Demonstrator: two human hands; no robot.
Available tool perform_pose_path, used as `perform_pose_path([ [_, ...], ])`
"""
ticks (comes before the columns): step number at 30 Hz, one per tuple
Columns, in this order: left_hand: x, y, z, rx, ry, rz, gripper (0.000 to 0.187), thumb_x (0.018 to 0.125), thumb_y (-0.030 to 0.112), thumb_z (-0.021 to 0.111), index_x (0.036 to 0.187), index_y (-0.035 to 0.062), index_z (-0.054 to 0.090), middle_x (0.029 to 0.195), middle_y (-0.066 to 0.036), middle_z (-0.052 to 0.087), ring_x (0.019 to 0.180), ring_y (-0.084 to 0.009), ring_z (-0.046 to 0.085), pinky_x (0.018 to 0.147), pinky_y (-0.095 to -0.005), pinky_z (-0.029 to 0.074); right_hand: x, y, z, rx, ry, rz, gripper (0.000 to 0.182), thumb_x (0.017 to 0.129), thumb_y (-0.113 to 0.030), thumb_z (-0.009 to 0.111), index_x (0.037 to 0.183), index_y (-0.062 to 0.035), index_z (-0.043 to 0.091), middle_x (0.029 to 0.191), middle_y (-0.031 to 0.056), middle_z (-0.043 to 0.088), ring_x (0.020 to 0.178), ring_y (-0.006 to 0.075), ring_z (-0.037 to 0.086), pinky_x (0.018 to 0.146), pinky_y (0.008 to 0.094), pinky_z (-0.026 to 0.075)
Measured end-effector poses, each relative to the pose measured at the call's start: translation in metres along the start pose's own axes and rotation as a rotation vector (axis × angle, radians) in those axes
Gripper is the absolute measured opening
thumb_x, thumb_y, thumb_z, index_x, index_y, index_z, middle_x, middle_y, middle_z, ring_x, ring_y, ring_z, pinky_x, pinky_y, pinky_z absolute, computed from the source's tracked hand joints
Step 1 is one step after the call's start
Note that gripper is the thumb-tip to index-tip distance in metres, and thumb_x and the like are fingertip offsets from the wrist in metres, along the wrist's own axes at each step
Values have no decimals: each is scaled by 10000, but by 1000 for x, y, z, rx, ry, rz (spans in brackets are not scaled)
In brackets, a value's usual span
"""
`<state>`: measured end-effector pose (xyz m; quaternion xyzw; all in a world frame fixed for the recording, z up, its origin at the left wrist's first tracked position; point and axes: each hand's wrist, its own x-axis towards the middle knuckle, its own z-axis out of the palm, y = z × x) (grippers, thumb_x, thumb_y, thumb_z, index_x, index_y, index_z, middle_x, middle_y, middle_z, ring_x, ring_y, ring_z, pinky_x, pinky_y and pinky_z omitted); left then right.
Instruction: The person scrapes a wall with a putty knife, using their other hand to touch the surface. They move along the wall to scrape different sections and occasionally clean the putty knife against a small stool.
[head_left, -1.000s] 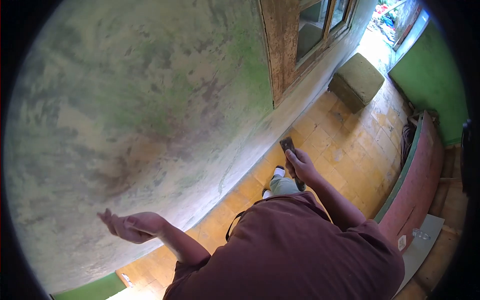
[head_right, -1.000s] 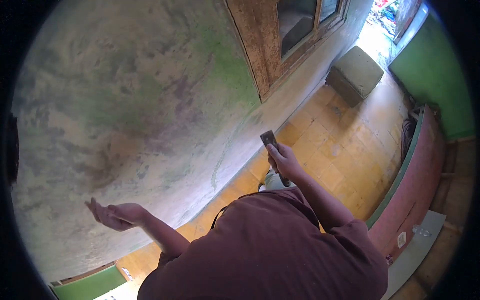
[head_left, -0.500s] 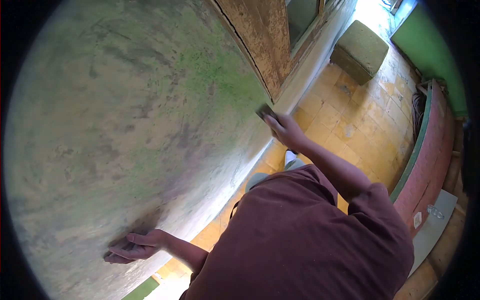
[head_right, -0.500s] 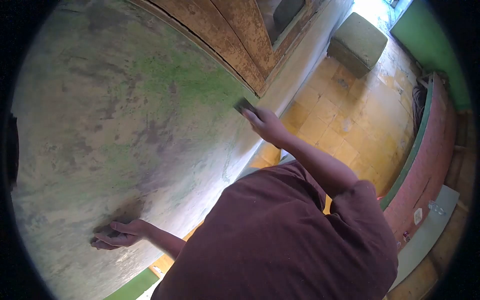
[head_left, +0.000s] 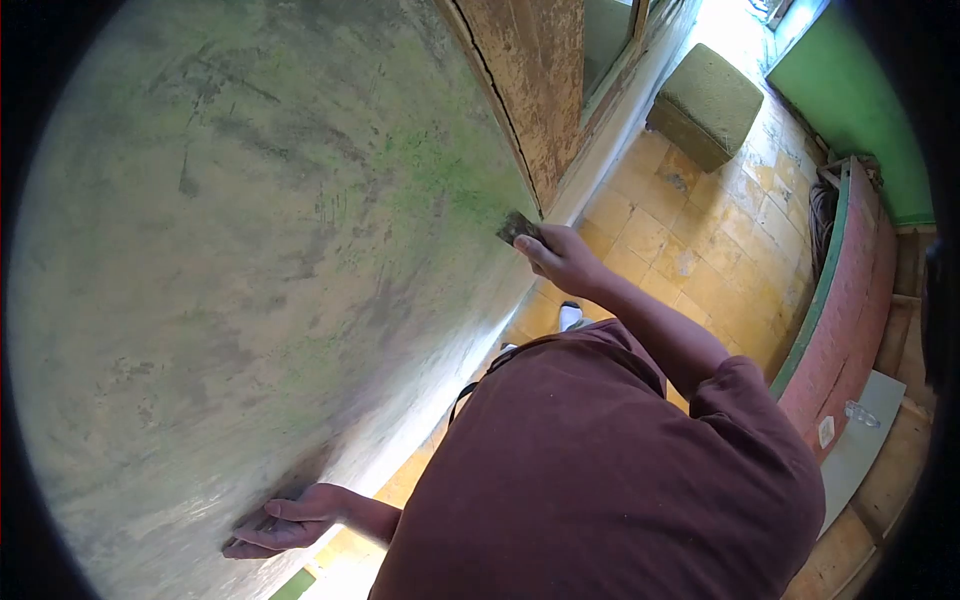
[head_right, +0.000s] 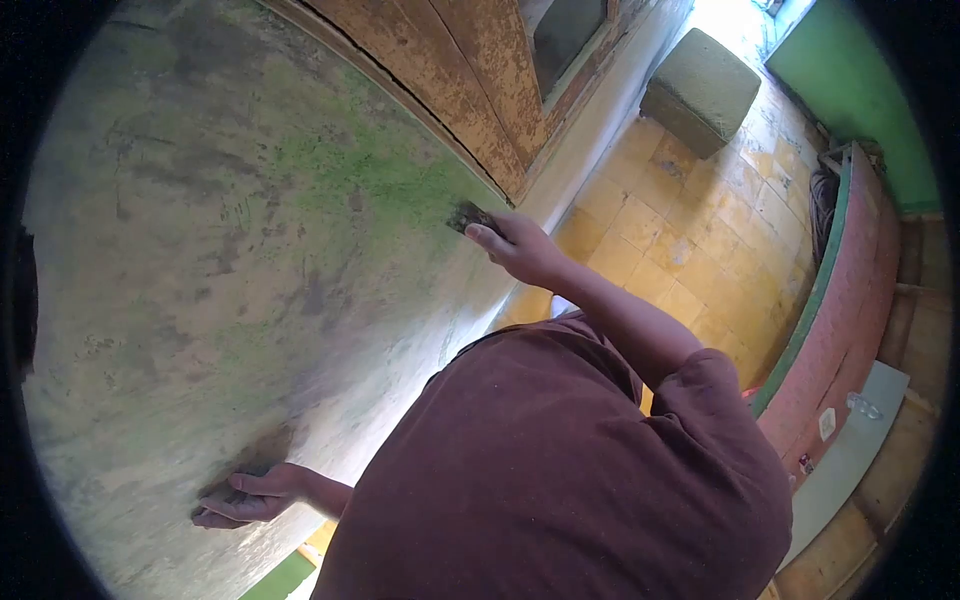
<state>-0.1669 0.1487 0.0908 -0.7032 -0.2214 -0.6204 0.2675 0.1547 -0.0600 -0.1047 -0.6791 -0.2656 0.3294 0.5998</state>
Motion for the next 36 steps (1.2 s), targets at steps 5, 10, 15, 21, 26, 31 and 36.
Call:
perform_pose_path([
  [5,2,0,3,-40,48,-9,447,946,290,529,1304,23,508,1466,-200,310,1403,-320,221,1103,-467,270,-30,20,0,74,4,160,461,968,-424,497,786,-3,538,611,14,471,576,122,472,536,320,402],
  [10,1,-2,3,3,52,2,447,948,300,526,1300,25,512,1456,-205,322,1394,-323,243,1096,-467,287,-28,27,1,143,11,238,455,964,-427,507,766,-18,533,606,8,466,570,105,447,520,296,387],
  [15,0,1,1,23,1,-5,451,966,226,483,1347,-10,437,1481,-194,261,1408,-304,216,1129,-464,223,-20,-19,6,190,23,215,446,966,-422,506,750,-32,513,595,-6,443,548,95,424,502,292,371],
  [21,2,1,0,12,-4,16,449,971,234,477,1344,-13,438,1485,-191,254,1408,-299,217,1129,-461,225,-37,34,-10,186,-103,261,416,987,-394,476,728,-70,455,562,-37,391,475,58,353,427,261,306],
  [26,1,-1,4,-6,39,1,432,959,244,505,1317,6,477,1474,-198,285,1399,-316,235,1112,-465,258,-11,-28,3,231,-72,170,422,990,-407,463,733,-73,473,556,-40,381,463,60,349,422,262,303],
  [31,0,-3,4,-19,74,13,429,944,282,536,1285,20,524,1460,-207,323,1386,-335,265,1092,-474,284,-39,1,-9,128,-76,299,477,971,-460,474,718,-56,492,567,-18,424,501,88,399,459,271,339],
  [36,-1,0,3,-24,87,-39,444,932,282,553,1285,15,527,1453,-216,336,1385,-340,267,1092,-480,275,-13,-24,4,89,-18,173,439,987,-410,468,720,-62,475,527,-36,387,425,61,337,386,266,279],
])
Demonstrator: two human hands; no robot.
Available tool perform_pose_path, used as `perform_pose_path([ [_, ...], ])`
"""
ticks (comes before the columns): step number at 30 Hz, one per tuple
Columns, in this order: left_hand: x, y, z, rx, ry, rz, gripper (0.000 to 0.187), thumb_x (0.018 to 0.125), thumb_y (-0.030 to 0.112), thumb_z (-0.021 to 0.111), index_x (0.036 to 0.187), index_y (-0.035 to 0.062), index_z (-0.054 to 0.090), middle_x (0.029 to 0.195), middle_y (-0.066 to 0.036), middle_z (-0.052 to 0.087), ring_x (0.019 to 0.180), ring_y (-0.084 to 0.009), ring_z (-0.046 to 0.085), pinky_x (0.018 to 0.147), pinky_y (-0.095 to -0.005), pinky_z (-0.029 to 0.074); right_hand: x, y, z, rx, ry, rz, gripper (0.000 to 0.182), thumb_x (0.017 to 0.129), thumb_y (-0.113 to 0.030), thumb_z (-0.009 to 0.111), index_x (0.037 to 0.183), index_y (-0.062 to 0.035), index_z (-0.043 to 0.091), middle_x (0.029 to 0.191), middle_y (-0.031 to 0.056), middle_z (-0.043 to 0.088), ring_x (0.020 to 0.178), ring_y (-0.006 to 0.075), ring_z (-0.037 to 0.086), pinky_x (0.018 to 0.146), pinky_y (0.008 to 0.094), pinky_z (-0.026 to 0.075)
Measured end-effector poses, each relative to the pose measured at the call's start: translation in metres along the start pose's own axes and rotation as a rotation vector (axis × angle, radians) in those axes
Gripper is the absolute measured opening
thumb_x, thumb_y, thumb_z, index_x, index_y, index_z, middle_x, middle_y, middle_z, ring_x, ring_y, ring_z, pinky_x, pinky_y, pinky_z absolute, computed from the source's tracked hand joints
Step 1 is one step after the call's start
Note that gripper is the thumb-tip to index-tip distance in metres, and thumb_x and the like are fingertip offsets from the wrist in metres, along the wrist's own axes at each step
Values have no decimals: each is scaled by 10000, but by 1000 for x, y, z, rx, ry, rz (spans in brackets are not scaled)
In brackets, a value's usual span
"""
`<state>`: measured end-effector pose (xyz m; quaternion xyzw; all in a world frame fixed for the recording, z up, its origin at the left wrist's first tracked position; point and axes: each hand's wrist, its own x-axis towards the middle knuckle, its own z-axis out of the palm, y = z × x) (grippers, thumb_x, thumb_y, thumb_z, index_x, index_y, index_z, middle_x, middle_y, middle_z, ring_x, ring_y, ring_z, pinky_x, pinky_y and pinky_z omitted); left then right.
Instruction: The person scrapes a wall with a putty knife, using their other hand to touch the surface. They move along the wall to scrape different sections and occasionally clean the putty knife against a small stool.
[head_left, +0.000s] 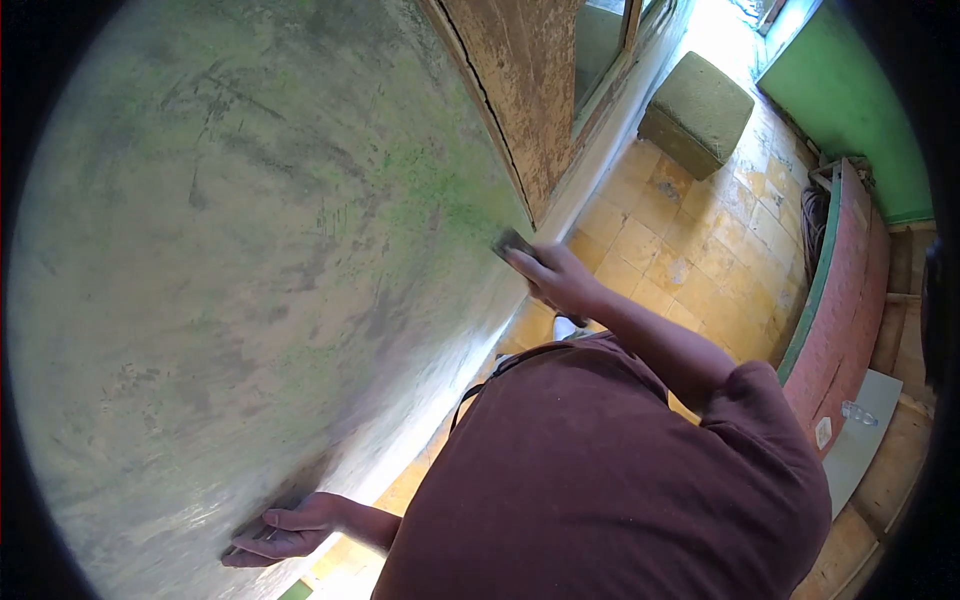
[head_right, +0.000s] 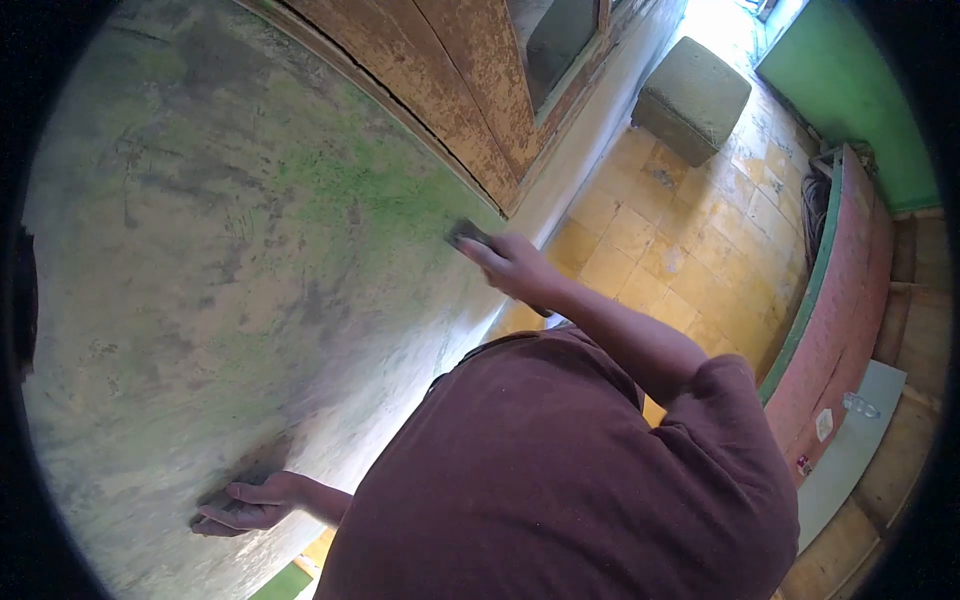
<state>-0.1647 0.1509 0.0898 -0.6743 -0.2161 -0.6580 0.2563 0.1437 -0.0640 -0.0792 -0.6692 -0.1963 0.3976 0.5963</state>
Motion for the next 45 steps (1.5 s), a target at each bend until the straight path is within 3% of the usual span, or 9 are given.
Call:
perform_pose_path([
  [10,0,1,-2,7,-9,11,423,932,244,552,1283,10,527,1465,-208,317,1393,-342,250,1100,-474,270,-20,22,-12,34,-37,132,512,955,-481,494,659,-64,468,562,-11,421,496,79,408,451,278,342],
  [12,2,5,-2,-31,-28,7,406,935,209,548,1285,5,520,1471,-205,306,1390,-338,258,1101,-471,275,-14,-27,3,-84,-1,62,508,960,-479,486,678,-56,479,569,-10,432,498,77,411,459,280,349],
  [14,1,3,-4,-15,-36,11,400,934,192,548,1285,4,519,1472,-206,301,1388,-336,263,1101,-471,278,-13,-47,10,34,-12,-77,456,983,-421,477,701,-64,456,540,-32,402,428,61,351,393,263,287],
  [20,0,0,-2,-35,-20,31,382,932,168,546,1278,8,526,1469,-212,304,1382,-335,276,1100,-477,282,-32,-19,0,44,5,111,450,979,-420,484,700,-68,450,542,-31,401,445,62,355,400,260,290],
  [24,1,-1,-2,-26,-15,47,378,934,176,543,1275,13,532,1458,-216,326,1386,-340,268,1104,-482,271,-25,-35,13,-81,13,-6,442,974,-425,492,724,-61,470,539,-33,391,451,60,345,399,263,286],
  [26,2,-1,-2,-22,-17,50,378,936,180,541,1275,14,533,1456,-215,331,1388,-342,264,1106,-486,265,-21,-54,15,3,11,6,550,945,-504,499,682,-21,517,555,5,448,517,103,423,495,307,370],
  [36,-1,-2,-5,-5,-30,34,379,937,188,533,1280,30,531,1462,-210,329,1402,-347,233,1111,-510,238,-26,-36,16,-117,13,12,530,953,-468,505,670,-20,496,548,10,447,522,111,429,497,315,370],
  [39,-1,-2,-5,-4,-32,24,375,937,187,530,1277,29,534,1462,-211,328,1403,-347,229,1112,-511,238,-20,-70,22,-31,14,-162,526,957,-452,503,665,-15,502,551,22,463,521,121,446,502,319,380],
  [45,1,-3,-4,5,-22,62,369,936,180,524,1268,17,537,1456,-216,337,1396,-344,250,1108,-505,254,-37,-34,13,-68,-19,-2,507,956,-450,507,697,-14,516,572,32,490,537,121,465,512,318,385],
])
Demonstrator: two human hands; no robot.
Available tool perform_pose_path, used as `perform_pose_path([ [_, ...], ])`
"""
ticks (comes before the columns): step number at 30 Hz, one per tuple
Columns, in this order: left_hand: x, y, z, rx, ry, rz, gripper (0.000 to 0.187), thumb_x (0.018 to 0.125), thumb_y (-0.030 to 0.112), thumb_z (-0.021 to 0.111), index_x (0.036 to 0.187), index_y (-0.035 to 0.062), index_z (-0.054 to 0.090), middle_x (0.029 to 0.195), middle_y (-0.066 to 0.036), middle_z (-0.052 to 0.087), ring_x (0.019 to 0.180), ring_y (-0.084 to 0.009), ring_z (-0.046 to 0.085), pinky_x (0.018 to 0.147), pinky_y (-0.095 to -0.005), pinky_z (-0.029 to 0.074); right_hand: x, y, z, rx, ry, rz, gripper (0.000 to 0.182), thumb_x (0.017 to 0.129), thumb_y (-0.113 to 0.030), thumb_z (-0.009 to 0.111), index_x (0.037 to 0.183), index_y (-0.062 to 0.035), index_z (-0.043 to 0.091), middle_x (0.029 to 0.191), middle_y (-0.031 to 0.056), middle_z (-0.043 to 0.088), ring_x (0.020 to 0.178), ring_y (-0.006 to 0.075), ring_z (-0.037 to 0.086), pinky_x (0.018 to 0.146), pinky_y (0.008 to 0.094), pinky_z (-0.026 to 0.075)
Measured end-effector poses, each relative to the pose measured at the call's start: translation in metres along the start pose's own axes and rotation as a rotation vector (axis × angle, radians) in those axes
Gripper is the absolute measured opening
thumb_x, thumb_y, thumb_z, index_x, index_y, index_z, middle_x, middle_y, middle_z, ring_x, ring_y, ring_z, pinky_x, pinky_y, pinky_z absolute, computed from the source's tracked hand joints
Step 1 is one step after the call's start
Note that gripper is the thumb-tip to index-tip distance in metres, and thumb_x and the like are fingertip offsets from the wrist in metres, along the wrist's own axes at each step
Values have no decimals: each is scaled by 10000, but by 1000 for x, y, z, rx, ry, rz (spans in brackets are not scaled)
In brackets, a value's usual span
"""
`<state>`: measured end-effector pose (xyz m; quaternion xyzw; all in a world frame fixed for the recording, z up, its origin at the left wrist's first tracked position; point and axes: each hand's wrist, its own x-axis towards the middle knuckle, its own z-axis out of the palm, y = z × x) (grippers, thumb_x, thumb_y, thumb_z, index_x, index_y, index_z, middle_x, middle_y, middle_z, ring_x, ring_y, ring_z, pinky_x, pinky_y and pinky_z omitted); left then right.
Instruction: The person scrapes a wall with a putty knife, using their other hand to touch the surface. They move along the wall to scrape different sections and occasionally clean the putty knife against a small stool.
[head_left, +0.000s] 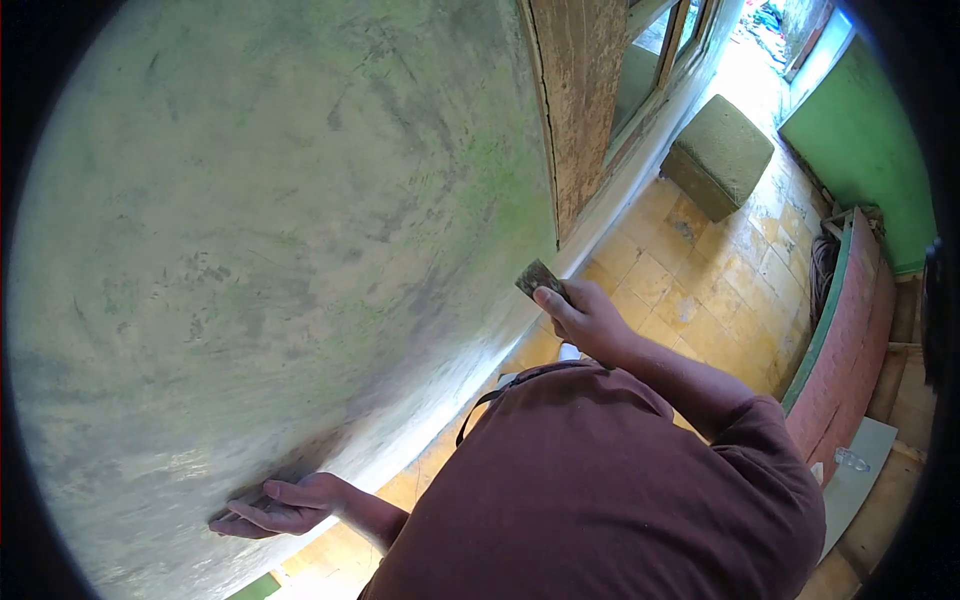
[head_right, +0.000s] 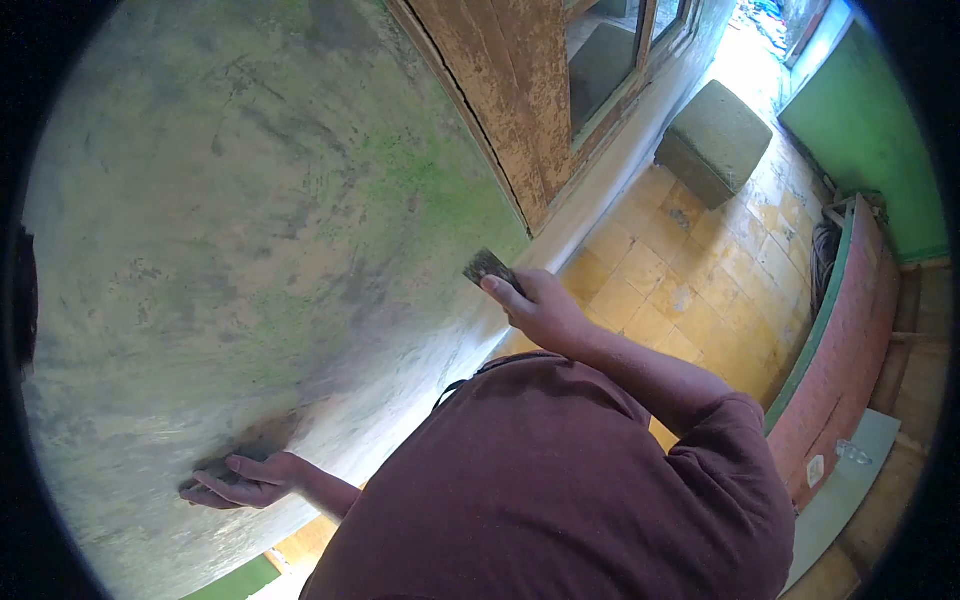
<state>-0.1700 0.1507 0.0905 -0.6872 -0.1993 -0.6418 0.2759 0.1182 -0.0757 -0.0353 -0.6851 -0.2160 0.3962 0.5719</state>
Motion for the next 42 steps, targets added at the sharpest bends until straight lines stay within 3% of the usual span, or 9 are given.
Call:
perform_pose_path([
  [3,1,1,-1,18,-2,11,366,936,173,520,1266,14,537,1452,-219,345,1391,-342,265,1106,-497,264,6,-5,0,15,3,7,520,952,-462,509,691,-12,520,563,29,482,532,116,458,506,320,383],
  [6,-1,0,-1,-2,2,6,365,936,168,518,1267,15,536,1453,-218,344,1390,-341,268,1107,-492,265,12,-42,4,32,22,-94,414,990,-373,483,714,-66,449,550,-48,378,459,44,335,407,251,264],
  [8,-2,0,-1,-13,6,-10,365,936,167,518,1268,16,535,1456,-217,339,1391,-340,266,1109,-491,263,10,-36,3,45,36,-50,537,950,-470,508,681,-6,528,551,26,467,528,119,453,500,326,383],
  [14,-2,0,-1,-47,7,-25,367,935,177,531,1265,17,534,1468,-211,320,1394,-341,259,1117,-488,248,2,9,-5,46,35,14,546,954,-479,495,674,-11,523,548,13,448,525,103,441,490,313,373],
  [17,-2,2,-1,-31,-1,-17,366,935,174,533,1266,18,533,1466,-211,322,1401,-340,244,1121,-492,239,19,-12,-3,-66,56,-60,406,987,-405,475,765,-66,454,549,-36,400,444,48,351,395,249,289],
  [23,-2,-1,-1,-6,-2,-7,373,939,189,532,1273,22,530,1463,-209,329,1404,-338,236,1121,-501,231,11,-20,-4,108,38,-63,429,983,-417,477,724,-77,442,542,-36,392,440,48,354,397,242,299],
  [30,-2,-1,-2,0,-6,2,383,945,216,530,1273,19,531,1461,-213,331,1401,-344,241,1119,-502,233,21,-12,-1,-42,90,-137,443,983,-417,479,714,-67,450,546,-25,418,454,58,370,414,260,312],
  [39,-2,-2,0,-16,7,6,381,940,192,531,1275,9,526,1454,-222,337,1394,-353,252,1114,-501,243,15,16,-8,-14,98,15,535,947,-481,510,698,-8,521,558,22,463,532,107,455,497,326,390],
  [42,-2,-2,-1,-23,0,-1,380,938,185,531,1273,6,527,1457,-221,332,1394,-351,253,1115,-497,244,20,-16,-1,-115,150,-97,524,950,-468,512,702,-7,529,557,21,467,522,107,455,493,324,391],
])
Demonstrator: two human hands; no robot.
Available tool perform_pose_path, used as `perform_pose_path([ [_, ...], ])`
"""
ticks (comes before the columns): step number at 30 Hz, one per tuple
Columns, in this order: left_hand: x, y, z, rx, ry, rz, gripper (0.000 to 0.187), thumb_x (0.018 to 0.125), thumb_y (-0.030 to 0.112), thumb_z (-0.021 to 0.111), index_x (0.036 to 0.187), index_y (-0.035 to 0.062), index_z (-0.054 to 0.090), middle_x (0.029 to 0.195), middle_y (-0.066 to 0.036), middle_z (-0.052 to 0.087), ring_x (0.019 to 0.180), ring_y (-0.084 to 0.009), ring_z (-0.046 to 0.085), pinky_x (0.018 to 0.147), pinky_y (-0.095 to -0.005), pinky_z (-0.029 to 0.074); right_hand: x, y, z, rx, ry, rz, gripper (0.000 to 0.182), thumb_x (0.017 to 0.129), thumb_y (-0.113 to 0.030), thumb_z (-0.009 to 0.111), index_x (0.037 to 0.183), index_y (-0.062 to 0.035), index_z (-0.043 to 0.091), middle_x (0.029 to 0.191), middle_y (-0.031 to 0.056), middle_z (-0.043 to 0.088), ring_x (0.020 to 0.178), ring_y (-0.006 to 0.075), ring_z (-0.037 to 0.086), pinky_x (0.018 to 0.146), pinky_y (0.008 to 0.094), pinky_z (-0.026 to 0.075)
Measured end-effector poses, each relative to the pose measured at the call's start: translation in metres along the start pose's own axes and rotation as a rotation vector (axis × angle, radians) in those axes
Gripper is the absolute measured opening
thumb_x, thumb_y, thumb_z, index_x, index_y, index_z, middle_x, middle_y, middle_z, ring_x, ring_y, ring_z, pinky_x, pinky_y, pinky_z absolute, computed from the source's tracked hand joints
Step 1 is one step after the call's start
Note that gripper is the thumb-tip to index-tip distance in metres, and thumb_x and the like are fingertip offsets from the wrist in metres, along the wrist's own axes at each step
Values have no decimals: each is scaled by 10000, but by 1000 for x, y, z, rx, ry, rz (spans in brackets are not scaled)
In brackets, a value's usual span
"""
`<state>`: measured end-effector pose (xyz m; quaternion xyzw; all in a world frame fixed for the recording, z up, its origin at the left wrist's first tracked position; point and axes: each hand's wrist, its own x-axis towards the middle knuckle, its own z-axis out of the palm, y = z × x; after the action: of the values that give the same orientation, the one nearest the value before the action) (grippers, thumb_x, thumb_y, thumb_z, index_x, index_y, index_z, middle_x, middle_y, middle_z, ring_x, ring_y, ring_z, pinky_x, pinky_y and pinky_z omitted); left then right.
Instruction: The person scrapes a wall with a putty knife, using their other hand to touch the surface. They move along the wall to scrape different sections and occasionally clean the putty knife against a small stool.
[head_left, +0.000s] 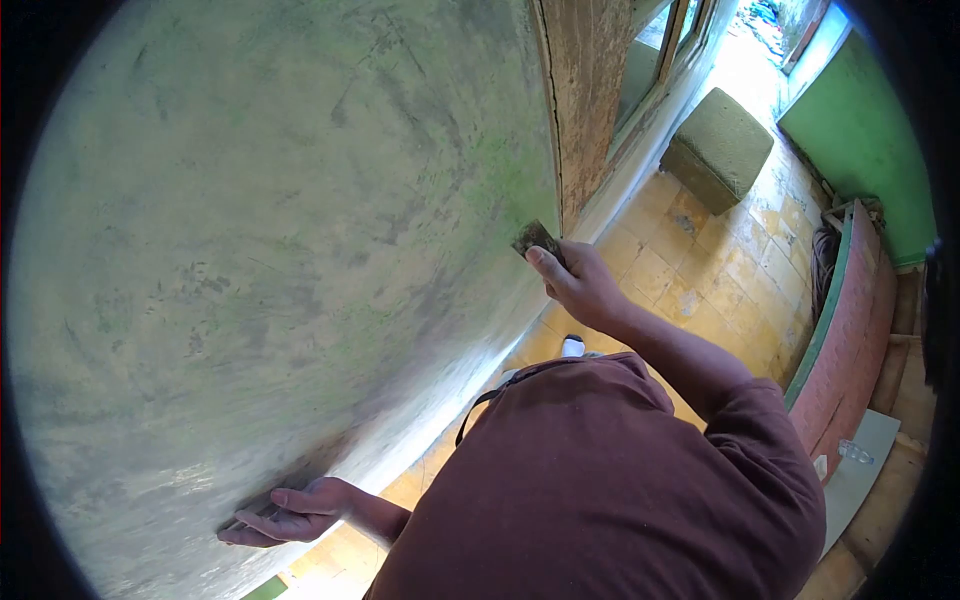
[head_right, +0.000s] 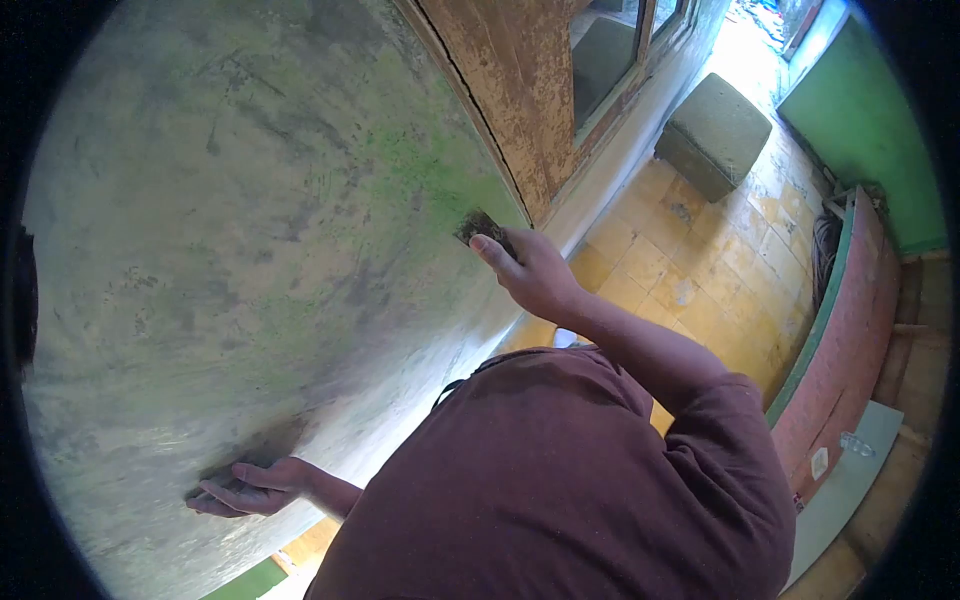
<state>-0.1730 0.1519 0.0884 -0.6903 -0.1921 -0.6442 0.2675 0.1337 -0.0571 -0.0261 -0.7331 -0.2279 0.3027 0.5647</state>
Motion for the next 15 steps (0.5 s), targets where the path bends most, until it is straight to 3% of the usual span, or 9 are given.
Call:
perform_pose_path([
  [2,0,1,2,13,7,-6,379,937,185,532,1269,3,529,1458,-220,329,1394,-349,254,1115,-494,246,2,-2,1,129,-19,10,515,952,-456,512,721,4,539,555,30,473,524,114,465,500,326,400],
  [9,0,-1,1,0,29,-13,373,931,185,537,1252,-6,544,1446,-220,351,1394,-338,260,1114,-490,252,-12,16,-2,97,-32,102,506,952,-453,512,737,4,529,557,34,470,533,116,475,505,324,401],
  [12,1,1,-1,9,-20,1,387,939,172,507,1285,0,513,1471,-209,311,1405,-339,231,1125,-492,224,-2,-11,0,32,41,10,501,952,-452,514,730,-4,531,558,25,473,520,111,468,496,318,397],
  [15,2,3,-1,34,-40,9,399,947,168,480,1311,5,490,1490,-204,280,1415,-345,203,1136,-500,188,1,-20,-1,181,29,-86,512,951,-460,511,725,0,533,553,31,473,522,115,467,501,322,399],
])
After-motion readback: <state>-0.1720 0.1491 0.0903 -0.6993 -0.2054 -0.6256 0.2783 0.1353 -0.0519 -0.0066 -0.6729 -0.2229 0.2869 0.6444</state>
